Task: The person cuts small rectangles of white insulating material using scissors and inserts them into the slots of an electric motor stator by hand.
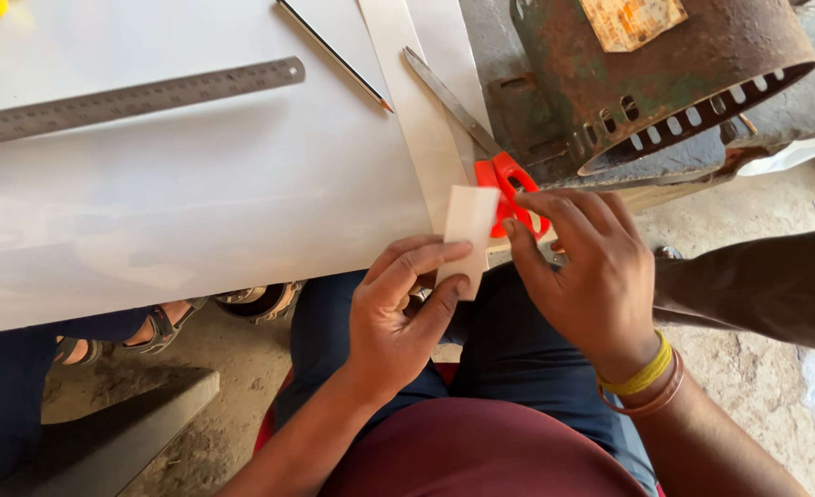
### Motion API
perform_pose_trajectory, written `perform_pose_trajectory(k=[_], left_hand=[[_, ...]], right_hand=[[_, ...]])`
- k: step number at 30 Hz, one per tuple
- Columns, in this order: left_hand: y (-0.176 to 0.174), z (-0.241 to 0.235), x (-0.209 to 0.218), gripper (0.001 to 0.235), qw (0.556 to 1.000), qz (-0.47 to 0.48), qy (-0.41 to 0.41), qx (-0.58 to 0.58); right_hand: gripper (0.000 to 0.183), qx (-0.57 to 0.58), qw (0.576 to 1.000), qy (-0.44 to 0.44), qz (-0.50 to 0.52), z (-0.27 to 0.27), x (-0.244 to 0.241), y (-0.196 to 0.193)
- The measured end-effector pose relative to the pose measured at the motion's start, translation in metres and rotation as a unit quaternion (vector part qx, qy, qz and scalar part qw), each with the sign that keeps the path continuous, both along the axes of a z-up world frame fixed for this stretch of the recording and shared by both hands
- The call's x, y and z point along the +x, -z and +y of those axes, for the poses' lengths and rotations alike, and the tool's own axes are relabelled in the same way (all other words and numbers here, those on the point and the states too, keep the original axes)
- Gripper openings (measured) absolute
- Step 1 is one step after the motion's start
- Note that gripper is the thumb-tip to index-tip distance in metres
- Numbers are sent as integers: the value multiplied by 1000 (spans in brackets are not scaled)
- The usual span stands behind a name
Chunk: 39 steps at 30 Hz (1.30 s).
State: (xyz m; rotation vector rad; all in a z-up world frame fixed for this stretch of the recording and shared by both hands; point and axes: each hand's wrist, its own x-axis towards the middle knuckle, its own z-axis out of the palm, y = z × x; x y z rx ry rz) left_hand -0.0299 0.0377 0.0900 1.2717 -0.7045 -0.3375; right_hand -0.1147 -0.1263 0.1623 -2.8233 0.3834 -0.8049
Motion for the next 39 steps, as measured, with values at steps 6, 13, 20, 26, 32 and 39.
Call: perform_pose_trajectory(k=[6,13,20,26,32,39], left_hand=[[3,-1,5,29,998,36,-11,-42],[18,-1,6,18,992,94,-10,-82],[13,1,8,44,986,128,-14,-102],[12,1,11,53,989,125,-24,-77],[13,0,11,34,984,140,-19,-105],[7,5,11,27,993,75,-20,-88]], right_hand=[[30,-59,996,11,61,-1,19,-12],[32,-85,984,40,149,-1,28,-10],[26,-33,984,60,167,-7,34,-10],[24,189,978,21,81,-9,6,-9],[39,564,817,-112,-30,5,-39,27],[47,708,684,-156,87,23,-73,89]])
